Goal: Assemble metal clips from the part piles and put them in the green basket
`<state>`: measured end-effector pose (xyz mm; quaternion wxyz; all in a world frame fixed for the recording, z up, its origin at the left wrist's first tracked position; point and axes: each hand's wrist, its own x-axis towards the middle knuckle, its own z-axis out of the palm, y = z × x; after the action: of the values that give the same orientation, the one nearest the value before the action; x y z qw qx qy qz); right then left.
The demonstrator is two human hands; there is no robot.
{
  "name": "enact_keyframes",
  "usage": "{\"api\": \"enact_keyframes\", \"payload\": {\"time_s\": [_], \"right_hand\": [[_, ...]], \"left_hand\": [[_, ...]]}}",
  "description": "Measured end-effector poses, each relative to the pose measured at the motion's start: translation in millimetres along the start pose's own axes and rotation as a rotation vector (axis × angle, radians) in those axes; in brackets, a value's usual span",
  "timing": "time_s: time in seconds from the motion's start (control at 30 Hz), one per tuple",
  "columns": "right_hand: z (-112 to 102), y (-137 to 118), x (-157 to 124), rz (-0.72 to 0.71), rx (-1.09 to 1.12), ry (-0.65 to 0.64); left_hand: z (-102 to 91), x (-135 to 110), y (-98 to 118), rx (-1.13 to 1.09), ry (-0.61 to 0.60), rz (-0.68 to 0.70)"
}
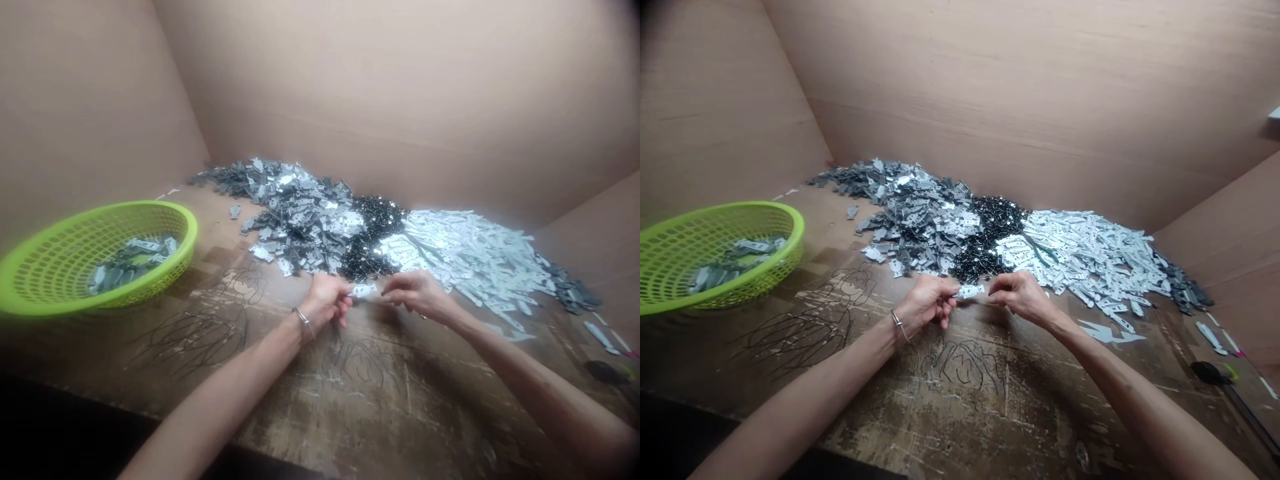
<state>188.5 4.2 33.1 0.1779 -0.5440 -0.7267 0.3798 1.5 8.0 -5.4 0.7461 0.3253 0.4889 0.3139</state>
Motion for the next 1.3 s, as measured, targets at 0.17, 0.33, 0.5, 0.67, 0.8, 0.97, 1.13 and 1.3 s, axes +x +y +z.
{"api": "enact_keyframes", "payload": {"time_s": [0.17, 0.33, 0.5, 0.67, 0.8, 0.97, 1.13, 1.3], "right_hand": [[2.8, -7.2, -11.6, 0.211, 0.397, -0.051], [8.5, -8.2, -17.5, 0.192, 0.538, -0.065], [21.9, -7.6, -10.5, -0.047, 0.344, 0.155], [37.8, 2.1, 1.7, -0.297, -0.094, 0.312], [44.2, 7.2, 3.2, -0.319, -0.293, 0.286], [46.0, 9.4, 0.3, -0.345, -0.316, 0.291], [48.0, 12.7, 0.2, -0.382, -0.303, 0.325], [49.5, 13.4, -0.2, -0.386, -0.278, 0.335]], "left_hand": [[-2.5, 6.8, -4.4, -0.016, -0.048, -0.037], [-4.2, 10.1, -7.7, -0.021, -0.106, -0.023], [-0.7, 4.8, -6.2, 0.016, -0.136, -0.058], [1.7, 2.5, -4.9, 0.050, -0.177, -0.118], [-0.8, 5.6, -7.3, 0.041, -0.169, -0.111], [-4.0, 8.0, -10.1, 0.026, -0.197, -0.086], [-4.1, 7.2, -10.3, -0.002, -0.216, -0.077], [-4.0, 6.7, -10.7, -0.023, -0.228, -0.063]]}}
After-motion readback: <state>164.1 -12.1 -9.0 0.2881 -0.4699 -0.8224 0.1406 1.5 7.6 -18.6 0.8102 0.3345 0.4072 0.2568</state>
